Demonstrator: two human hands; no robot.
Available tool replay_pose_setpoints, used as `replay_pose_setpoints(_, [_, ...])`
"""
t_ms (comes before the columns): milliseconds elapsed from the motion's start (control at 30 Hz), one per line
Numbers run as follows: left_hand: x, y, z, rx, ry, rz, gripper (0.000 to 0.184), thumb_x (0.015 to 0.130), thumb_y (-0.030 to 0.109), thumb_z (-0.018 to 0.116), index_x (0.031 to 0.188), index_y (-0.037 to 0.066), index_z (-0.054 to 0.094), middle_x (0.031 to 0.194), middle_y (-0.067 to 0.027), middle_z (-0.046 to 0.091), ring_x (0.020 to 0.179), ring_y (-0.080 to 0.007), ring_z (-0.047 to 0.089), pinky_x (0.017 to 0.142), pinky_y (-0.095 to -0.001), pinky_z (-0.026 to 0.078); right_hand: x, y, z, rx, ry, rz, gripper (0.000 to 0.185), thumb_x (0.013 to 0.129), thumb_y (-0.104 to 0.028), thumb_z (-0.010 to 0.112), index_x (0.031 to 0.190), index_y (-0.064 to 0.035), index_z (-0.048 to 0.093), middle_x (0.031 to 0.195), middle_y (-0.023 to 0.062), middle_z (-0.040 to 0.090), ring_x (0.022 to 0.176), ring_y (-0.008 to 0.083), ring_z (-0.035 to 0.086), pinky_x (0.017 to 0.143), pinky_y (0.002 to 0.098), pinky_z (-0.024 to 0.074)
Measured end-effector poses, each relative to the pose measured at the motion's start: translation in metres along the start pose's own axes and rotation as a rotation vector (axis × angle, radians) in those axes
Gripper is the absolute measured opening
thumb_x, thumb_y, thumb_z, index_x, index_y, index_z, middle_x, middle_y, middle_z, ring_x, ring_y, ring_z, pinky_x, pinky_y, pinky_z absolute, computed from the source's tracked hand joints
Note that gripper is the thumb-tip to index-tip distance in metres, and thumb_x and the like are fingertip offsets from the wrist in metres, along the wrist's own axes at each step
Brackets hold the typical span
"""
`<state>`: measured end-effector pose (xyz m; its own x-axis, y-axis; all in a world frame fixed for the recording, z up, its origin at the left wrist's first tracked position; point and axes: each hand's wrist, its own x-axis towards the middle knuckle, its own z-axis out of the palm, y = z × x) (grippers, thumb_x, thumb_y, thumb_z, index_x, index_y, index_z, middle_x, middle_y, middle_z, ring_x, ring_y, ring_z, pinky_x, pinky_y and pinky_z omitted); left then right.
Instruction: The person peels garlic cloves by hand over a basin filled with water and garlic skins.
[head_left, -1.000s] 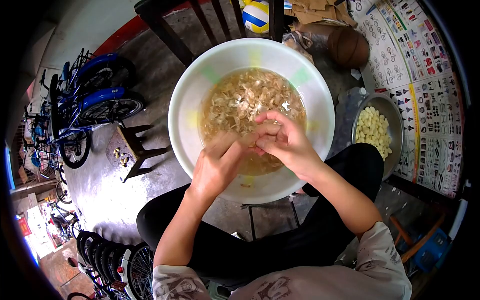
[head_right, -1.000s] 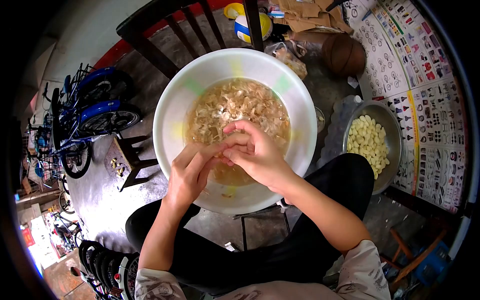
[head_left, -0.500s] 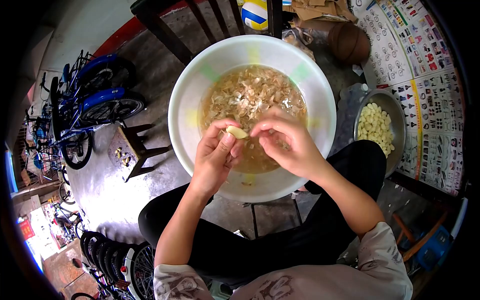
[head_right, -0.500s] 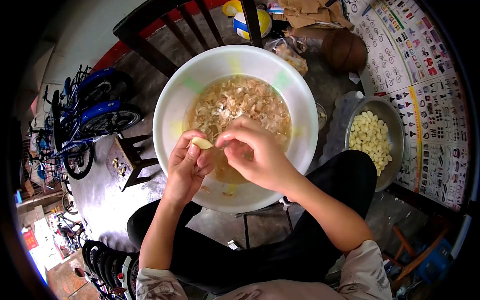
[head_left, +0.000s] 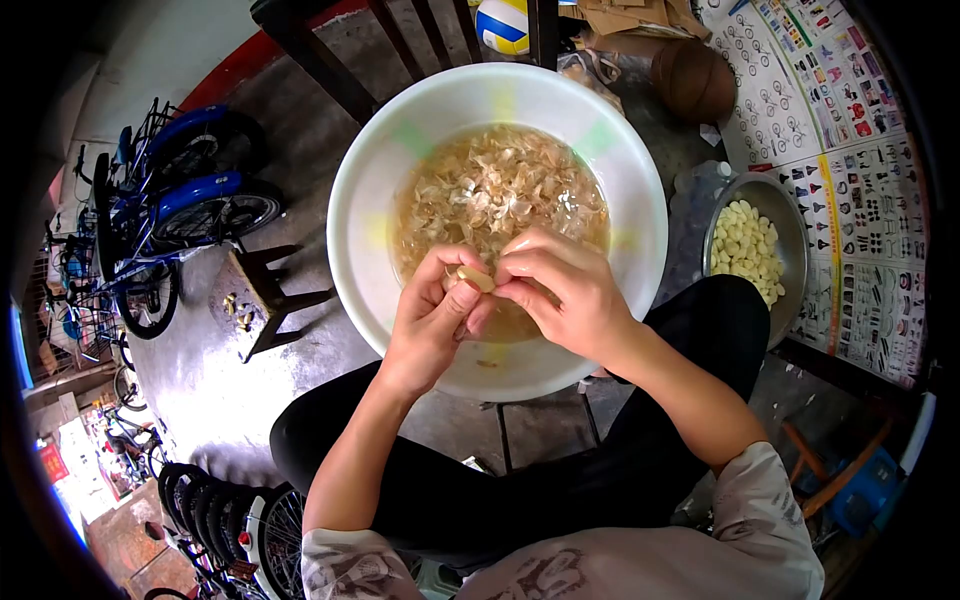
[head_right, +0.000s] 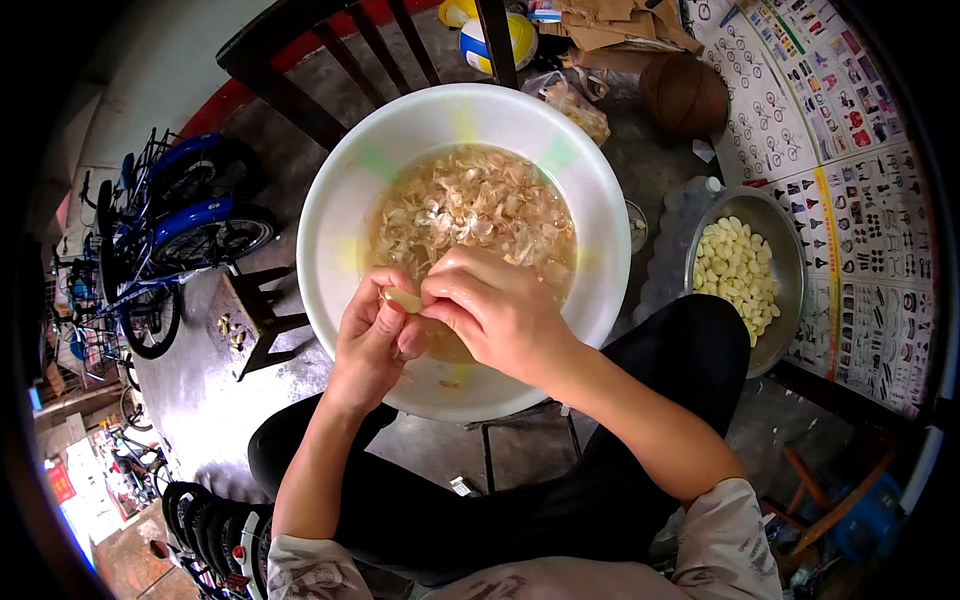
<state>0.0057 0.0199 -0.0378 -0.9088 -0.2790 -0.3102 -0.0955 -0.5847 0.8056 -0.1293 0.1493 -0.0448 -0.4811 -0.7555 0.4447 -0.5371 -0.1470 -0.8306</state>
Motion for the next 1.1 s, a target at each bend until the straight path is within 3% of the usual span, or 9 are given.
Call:
replay_pose_setpoints(333, [0.0,0.005,0.002,0.183,-0.011,0.103,0.021,0.1,0.011,0.058,0.117,0.005,0.049,0.084,-0.0005,0.058,0.067,-0.0069,0.048,0.058,-0.0214,0.037,-0.001,-0.006,0.0,0.055,-0.132,0.076,0.016,0.086,0.003,0.06,0.096,-0.0032,0.049,0.084,0.0106,0.051,0.075,0.0281,0.054,0.064,0.0392,0.0439])
replay_pose_setpoints(533, [-0.006,0.001,0.01,0.701,0.211,0.401,0.02,0.091,0.003,0.069,0.108,0.001,0.057,0.08,-0.0037,0.063,0.064,-0.0064,0.052,0.055,-0.0214,0.041,-0.004,-0.009,0.001,0.158,-0.12,0.227,0.015,0.086,0.006,0.058,0.094,-0.0012,0.048,0.084,0.012,0.051,0.073,0.0281,0.054,0.065,0.0378,0.0438])
replay_pose_setpoints(600, [-0.007,0.0,0.011,1.041,0.27,0.575,0.021,0.083,-0.002,0.075,0.099,0.001,0.061,0.08,-0.0075,0.065,0.062,-0.0102,0.057,0.053,-0.0243,0.044,-0.004,-0.011,0.0,0.173,-0.122,0.263,0.015,0.085,0.006,0.058,0.093,-0.0008,0.048,0.084,0.012,0.052,0.073,0.0272,0.054,0.065,0.0367,0.0446])
replay_pose_setpoints(700, [-0.001,0.001,0.006,1.145,0.261,0.742,0.025,0.079,-0.004,0.076,0.097,0.002,0.062,0.08,-0.0102,0.065,0.062,-0.0168,0.061,0.054,-0.0284,0.048,-0.005,-0.011,-0.001,0.272,-0.12,0.276,0.012,0.087,0.004,0.059,0.093,-0.0002,0.05,0.086,0.0103,0.054,0.073,0.0218,0.056,0.066,0.0331,0.0462])
replay_pose_setpoints(833, [0.0,0.005,0.003,1.226,0.233,0.746,0.026,0.077,-0.004,0.077,0.097,0.001,0.061,0.082,-0.0113,0.066,0.064,-0.0217,0.063,0.056,-0.0311,0.051,-0.008,-0.006,-0.002,0.435,-0.131,0.333,0.01,0.091,0.0,0.06,0.097,0.0,0.053,0.087,0.0068,0.056,0.076,0.014,0.058,0.067,0.0279,0.0469])
replay_pose_setpoints(900, [-0.002,0.006,0.003,1.181,0.236,0.611,0.027,0.077,-0.004,0.076,0.1,0.001,0.063,0.084,-0.0114,0.068,0.068,-0.0227,0.065,0.059,-0.0312,0.052,-0.008,-0.007,-0.004,0.435,-0.147,0.311,0.009,0.092,-0.001,0.06,0.099,-0.0001,0.053,0.088,0.0056,0.056,0.076,0.0125,0.058,0.067,0.0268,0.0471])
replay_pose_setpoints(933, [-0.001,0.006,0.003,1.182,0.237,0.61,0.027,0.077,-0.004,0.076,0.1,0.001,0.063,0.084,-0.0114,0.068,0.068,-0.0227,0.065,0.059,-0.0312,0.052,-0.007,-0.01,-0.006,0.574,-0.156,0.415,0.009,0.094,-0.002,0.06,0.1,-0.0001,0.054,0.088,0.005,0.057,0.076,0.0121,0.058,0.068,0.0261,0.0475])
replay_pose_setpoints(1000, [0.004,0.008,0.0,1.001,0.083,0.608,0.029,0.078,-0.004,0.075,0.105,0.001,0.065,0.088,-0.0118,0.07,0.072,-0.0251,0.067,0.063,-0.0323,0.053,-0.008,-0.01,-0.009,0.715,-0.165,0.519,0.008,0.095,-0.003,0.059,0.101,-0.0001,0.055,0.089,0.0044,0.058,0.076,0.0117,0.059,0.069,0.0254,0.048])
replay_pose_setpoints(1100, [0.007,0.021,0.004,1.098,-0.047,0.677,0.032,0.078,-0.005,0.073,0.109,0.001,0.067,0.091,-0.0123,0.071,0.076,-0.0268,0.068,0.066,-0.0337,0.054,-0.007,-0.002,-0.015,0.946,-0.313,0.623,0.012,0.099,-0.01,0.057,0.105,-0.0002,0.055,0.093,0.0033,0.056,0.084,0.0105,0.06,0.072,0.0254,0.0498])
